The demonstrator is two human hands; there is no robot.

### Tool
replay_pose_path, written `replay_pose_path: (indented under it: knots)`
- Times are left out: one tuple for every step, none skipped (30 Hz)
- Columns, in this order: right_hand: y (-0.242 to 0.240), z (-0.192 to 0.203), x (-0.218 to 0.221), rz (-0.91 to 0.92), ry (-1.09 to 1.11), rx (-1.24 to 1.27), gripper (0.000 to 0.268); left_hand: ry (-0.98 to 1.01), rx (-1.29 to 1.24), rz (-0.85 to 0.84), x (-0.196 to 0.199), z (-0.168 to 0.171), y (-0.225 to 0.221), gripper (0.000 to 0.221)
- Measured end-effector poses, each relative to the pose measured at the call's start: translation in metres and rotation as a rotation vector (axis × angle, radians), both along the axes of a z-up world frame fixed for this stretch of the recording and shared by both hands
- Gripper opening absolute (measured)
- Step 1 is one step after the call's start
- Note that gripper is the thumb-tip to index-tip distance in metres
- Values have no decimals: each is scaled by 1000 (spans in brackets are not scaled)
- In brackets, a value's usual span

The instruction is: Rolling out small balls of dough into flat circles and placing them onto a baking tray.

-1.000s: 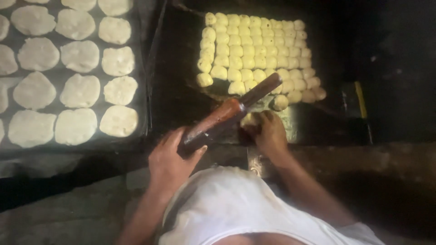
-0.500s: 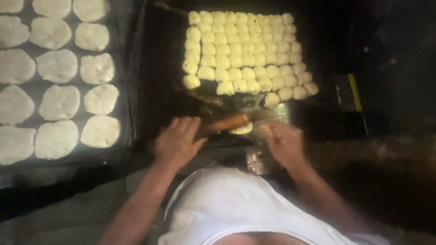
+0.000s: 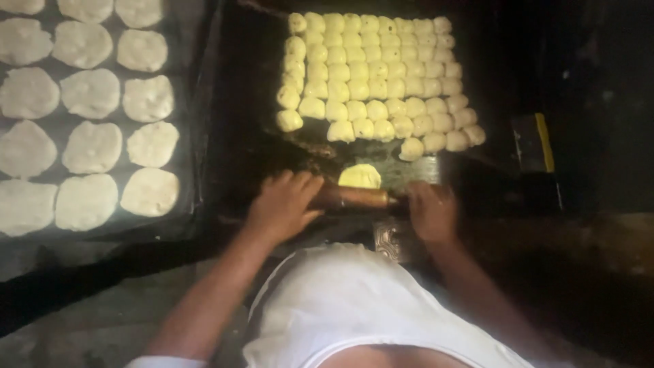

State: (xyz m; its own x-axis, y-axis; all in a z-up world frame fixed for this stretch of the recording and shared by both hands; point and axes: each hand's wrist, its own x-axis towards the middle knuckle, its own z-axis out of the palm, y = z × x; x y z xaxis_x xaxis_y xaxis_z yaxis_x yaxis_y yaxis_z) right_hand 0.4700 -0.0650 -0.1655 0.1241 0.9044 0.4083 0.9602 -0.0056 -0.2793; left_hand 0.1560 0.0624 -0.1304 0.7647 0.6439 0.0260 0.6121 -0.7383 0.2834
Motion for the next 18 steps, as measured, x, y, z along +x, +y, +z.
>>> replay_pose_path:
  knots:
    - [7, 16, -1, 9, -8, 5, 6, -8, 5, 9, 0, 2, -2, 79]
    - [13, 32, -4, 48, 77, -64, 8, -28, 35, 4, -1, 4, -5, 73]
    - [20, 46, -12, 97, 170, -140, 11, -37, 61, 11, -8, 7, -10, 68]
    - [26, 51, -19, 118, 170, -142, 11, -34, 61, 31, -12, 26, -14, 68]
    - [41, 56, -25, 198, 202, -144, 17, -3, 44, -15, -17, 45, -13, 66]
    - [55, 61, -34, 279, 232, -147, 24, 29, 26, -61, -24, 64, -12, 65]
    - [65, 66, -52, 325, 231, -148, 24, 32, 30, -16, -41, 79, -17, 65]
    - [75, 71, -70, 177, 442, -260, 24, 41, 23, -95, -58, 95, -21, 56]
    - [83, 78, -86, 17, 639, -383, 26, 41, 16, -183, -72, 110, -24, 47]
    - [84, 59, -81, 53, 628, -393, 26, 38, 19, -144, -92, 116, -27, 47]
    - [83, 42, -73, 12, 641, -494, 24, -30, 31, -124, -110, 122, -30, 52]
    - [83, 24, -64, -31, 651, -595, 22, -97, 45, -104, -128, 127, -33, 58]
    - [89, 23, -52, -12, 635, -598, 22, -105, 50, -82, -149, 125, -34, 58]
    - [96, 22, -40, 243, 640, -568, 21, -218, 71, 5, -169, 123, -35, 63]
    - [104, 21, -28, 497, 642, -542, 20, -332, 92, 92, -190, 120, -37, 69]
    - [119, 36, -40, 515, 627, -550, 20, -340, 97, 114, -207, 120, -40, 69]
    - [134, 49, -56, 483, 618, -666, 21, -432, 133, 233, -225, 120, -44, 66]
    - [149, 62, -72, 447, 605, -781, 22, -522, 169, 354, -244, 119, -48, 62]
